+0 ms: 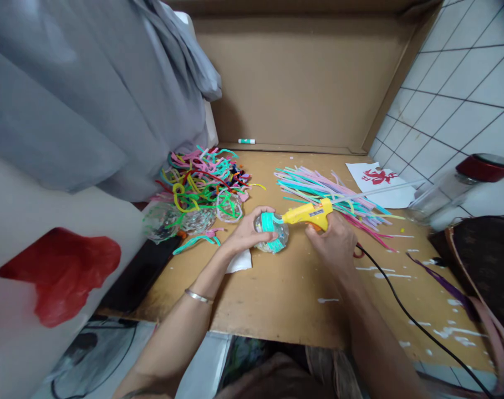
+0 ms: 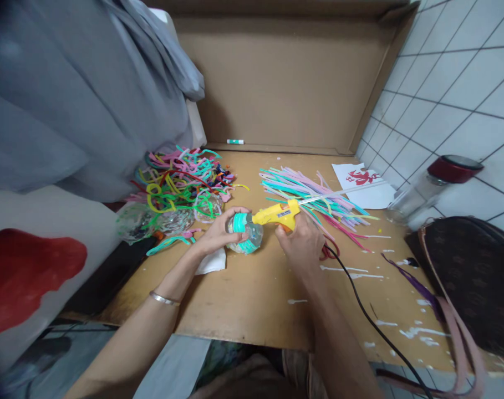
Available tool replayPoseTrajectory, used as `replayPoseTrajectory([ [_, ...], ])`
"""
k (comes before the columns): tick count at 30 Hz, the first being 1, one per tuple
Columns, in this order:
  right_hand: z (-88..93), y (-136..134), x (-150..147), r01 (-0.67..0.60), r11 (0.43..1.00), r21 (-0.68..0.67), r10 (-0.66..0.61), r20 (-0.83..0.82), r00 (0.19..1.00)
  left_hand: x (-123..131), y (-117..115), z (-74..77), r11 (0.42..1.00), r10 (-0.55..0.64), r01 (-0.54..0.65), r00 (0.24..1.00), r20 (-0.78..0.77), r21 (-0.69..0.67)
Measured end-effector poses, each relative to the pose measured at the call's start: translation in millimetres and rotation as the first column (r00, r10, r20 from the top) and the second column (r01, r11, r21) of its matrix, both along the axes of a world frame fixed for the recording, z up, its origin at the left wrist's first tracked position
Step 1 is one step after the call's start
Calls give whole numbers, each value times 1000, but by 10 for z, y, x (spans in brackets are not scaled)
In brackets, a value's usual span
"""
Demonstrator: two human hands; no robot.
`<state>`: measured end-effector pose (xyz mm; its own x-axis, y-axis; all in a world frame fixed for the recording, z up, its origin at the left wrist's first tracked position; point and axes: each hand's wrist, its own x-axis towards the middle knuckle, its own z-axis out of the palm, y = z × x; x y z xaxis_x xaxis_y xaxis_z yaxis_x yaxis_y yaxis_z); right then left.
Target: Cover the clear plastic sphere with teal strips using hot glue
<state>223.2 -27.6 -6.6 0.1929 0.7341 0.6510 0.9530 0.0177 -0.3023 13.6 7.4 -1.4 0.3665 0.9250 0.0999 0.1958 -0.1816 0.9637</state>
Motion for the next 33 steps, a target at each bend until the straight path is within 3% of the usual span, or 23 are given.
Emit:
replayPoseTrajectory([
  [33, 9, 13, -19, 23, 997, -72, -26, -42, 999, -5, -5, -7, 1000, -8, 9, 1000, 29, -28],
])
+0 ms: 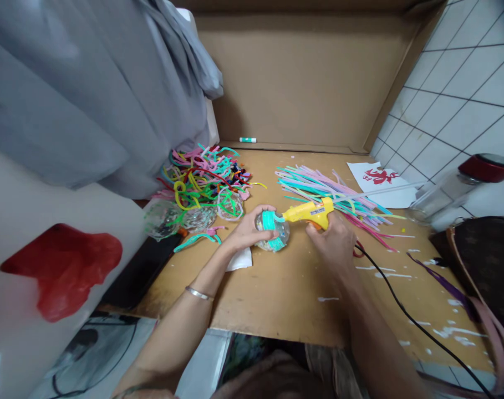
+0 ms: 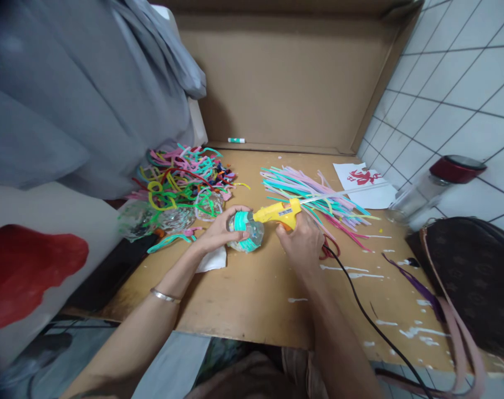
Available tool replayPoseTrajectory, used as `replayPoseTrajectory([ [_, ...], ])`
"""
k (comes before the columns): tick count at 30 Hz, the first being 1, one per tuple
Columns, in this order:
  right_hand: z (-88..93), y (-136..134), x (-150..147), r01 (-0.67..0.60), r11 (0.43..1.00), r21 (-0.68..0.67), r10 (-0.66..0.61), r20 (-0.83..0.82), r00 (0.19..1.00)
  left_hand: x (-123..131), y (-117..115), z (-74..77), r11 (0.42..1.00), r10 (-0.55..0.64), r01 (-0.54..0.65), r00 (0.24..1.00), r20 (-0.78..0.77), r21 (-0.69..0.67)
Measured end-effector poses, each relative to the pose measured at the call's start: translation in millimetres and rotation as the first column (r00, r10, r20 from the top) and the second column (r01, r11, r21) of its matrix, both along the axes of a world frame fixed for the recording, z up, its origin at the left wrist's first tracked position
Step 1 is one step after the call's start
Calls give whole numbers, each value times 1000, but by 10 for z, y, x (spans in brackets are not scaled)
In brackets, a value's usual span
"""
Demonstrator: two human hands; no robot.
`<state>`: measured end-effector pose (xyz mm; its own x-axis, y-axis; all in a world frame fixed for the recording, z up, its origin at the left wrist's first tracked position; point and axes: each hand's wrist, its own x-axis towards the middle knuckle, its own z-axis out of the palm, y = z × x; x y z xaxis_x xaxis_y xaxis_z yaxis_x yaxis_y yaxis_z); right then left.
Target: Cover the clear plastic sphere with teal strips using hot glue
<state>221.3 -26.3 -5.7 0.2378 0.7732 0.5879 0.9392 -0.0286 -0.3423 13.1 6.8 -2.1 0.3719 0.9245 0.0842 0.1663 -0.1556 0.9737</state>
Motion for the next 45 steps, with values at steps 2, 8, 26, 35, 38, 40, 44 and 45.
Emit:
replayPoseTrajectory([
  [2, 10, -6, -5, -1, 1000, -13, 1, -3, 1000, 1, -2, 3, 1000, 5, -5, 1000, -17, 3],
  [8, 36, -21, -8, 10, 998, -55, -11, -11, 1000, 9, -15, 22, 1000, 17, -16, 999, -29, 17],
  [26, 32, -11, -4, 25, 998, -57, -25, -8, 1000, 6, -16, 33, 999, 4, -3, 999, -36, 32],
  [35, 71, -17, 11, 15, 993, -115, -18, -24, 1000, 1, -6, 27, 999, 0, 1, 999, -32, 48],
  [38, 79, -22, 9, 7, 991, -133, -11, -27, 1000, -1, -7, 23, 999, -1, 3, 999, -34, 45],
  [40, 77, -23, 6, 12, 990, -140, -16, -25, 1000, -1, -8, 27, 999, -2, 3, 999, -38, 50],
  [44, 74, -18, -4, 28, 989, -142, -32, -26, 999, 0, -10, 42, 998, 1, 2, 999, -53, 61],
  [45, 75, -16, -7, 22, 989, -147, -27, -32, 999, 1, -10, 45, 998, 1, 2, 999, -54, 62],
])
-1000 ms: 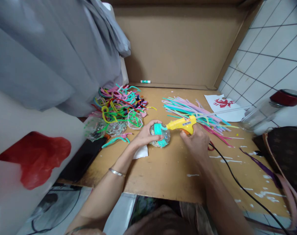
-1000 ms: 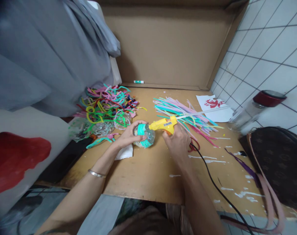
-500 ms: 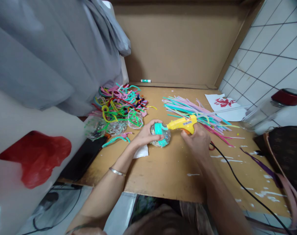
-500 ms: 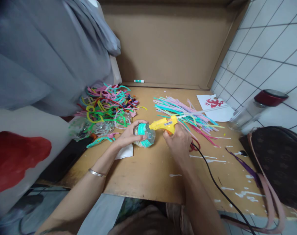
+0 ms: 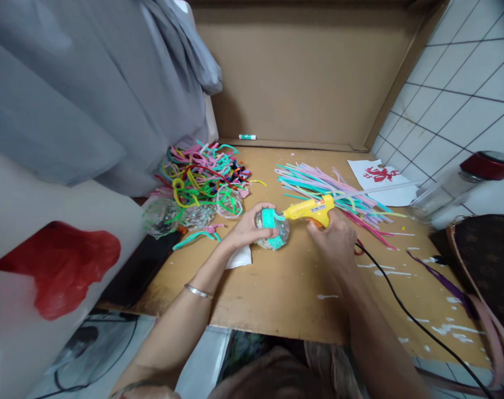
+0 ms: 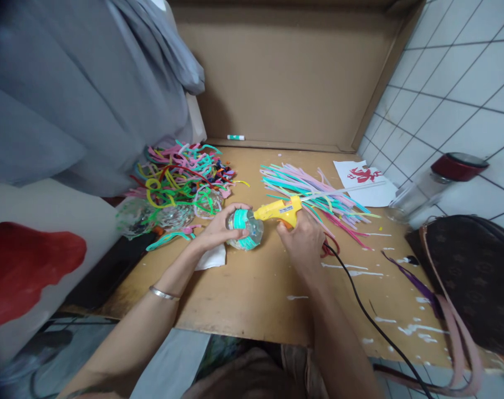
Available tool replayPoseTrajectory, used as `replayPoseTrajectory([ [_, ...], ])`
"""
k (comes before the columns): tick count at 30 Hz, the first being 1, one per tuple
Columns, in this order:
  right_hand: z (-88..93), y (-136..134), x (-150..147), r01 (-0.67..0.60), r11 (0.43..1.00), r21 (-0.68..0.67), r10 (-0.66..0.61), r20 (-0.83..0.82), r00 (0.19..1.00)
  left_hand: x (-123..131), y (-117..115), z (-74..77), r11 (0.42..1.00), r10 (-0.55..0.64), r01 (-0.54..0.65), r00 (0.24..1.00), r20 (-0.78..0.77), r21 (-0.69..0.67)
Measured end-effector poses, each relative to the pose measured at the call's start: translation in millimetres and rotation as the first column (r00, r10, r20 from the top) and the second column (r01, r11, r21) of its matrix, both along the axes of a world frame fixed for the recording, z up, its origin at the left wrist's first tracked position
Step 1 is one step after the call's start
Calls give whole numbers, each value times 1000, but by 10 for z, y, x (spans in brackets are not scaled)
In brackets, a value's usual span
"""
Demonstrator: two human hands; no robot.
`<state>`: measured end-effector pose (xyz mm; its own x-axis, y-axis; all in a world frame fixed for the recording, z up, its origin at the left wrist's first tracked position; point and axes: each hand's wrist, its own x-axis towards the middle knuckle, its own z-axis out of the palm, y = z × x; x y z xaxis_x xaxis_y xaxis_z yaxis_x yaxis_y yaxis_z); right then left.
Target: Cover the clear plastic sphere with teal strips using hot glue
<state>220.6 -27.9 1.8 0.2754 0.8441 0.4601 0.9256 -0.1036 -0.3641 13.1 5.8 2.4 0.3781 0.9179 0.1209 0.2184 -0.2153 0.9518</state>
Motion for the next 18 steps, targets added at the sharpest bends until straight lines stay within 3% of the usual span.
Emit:
replayPoseTrajectory([
  [9, -30, 56, 60, -2, 998, -70, -4, -82, 997, -8, 14, -29, 1000, 2, -2, 1000, 26, -19],
  [14, -147, 124, 130, -73, 993, -97, 60, -129, 990, -7, 5, -12, 1000, 11, -10, 999, 32, -29],
  [18, -241, 164, 145, -78, 983, -163, 66, -75, 995, 1, -4, 2, 1000, 18, -18, 1000, 19, -24],
])
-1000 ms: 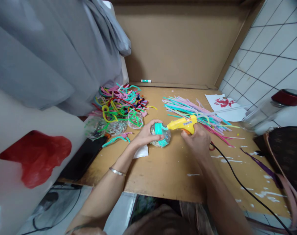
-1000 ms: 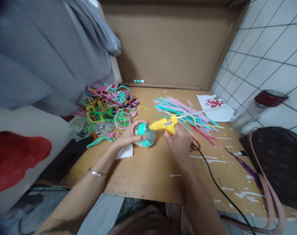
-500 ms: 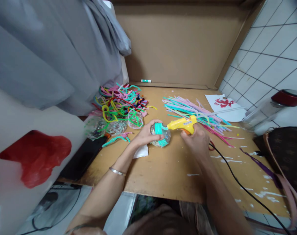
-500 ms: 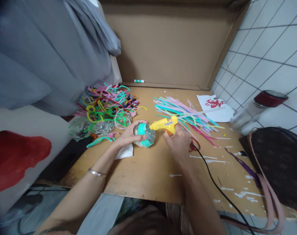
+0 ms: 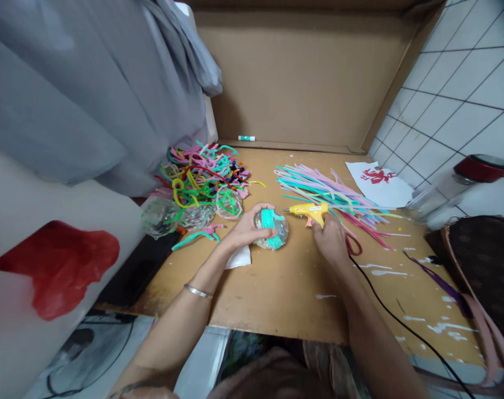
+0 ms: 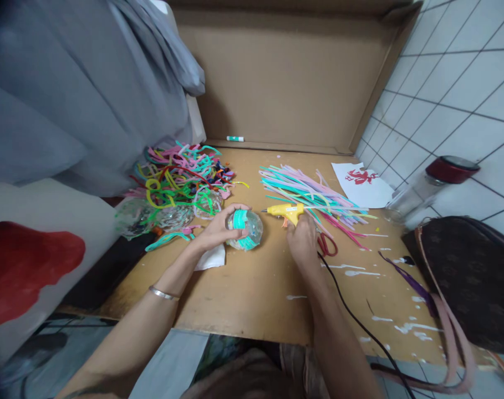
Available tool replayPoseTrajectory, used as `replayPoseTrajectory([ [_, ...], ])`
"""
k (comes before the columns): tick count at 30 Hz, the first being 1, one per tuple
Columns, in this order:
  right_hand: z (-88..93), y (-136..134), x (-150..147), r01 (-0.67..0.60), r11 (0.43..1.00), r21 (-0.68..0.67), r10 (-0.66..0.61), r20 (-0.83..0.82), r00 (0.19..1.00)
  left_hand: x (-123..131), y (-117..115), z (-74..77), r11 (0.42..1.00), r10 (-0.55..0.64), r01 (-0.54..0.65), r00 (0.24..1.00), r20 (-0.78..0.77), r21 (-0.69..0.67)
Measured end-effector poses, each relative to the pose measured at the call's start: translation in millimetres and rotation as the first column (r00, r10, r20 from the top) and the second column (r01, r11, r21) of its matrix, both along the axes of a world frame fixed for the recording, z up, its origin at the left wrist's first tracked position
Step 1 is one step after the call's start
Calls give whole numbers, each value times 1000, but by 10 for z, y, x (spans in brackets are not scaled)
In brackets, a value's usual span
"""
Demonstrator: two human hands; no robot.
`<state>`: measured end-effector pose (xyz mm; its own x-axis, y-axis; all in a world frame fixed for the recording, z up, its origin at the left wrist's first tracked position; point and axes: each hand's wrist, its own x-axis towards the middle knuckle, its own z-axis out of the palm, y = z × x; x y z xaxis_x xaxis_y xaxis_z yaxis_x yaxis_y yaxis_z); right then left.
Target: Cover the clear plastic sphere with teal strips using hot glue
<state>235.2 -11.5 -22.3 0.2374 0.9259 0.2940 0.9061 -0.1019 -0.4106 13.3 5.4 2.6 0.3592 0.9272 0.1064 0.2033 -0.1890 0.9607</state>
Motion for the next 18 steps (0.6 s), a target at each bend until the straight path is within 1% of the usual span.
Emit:
replayPoseTrajectory([
  [4, -34, 5, -4, -12, 1000, -28, 14, 52, 999, 3, -1, -7, 1000, 6, -6, 1000, -9, 11],
  [8, -38, 6, -17, -5, 995, -102, 16, 105, 994, 6, -3, -15, 1000, 7, -7, 1000, 3, -27],
  [11, -47, 14, -28, 26, 990, -136, -7, 138, 990, 9, -7, -13, 1000, 2, -2, 1000, -2, -27],
  [18, -31, 16, -25, 102, 982, -161, -76, 155, 985, 12, -8, -9, 1000, 1, -1, 1000, -19, -1],
])
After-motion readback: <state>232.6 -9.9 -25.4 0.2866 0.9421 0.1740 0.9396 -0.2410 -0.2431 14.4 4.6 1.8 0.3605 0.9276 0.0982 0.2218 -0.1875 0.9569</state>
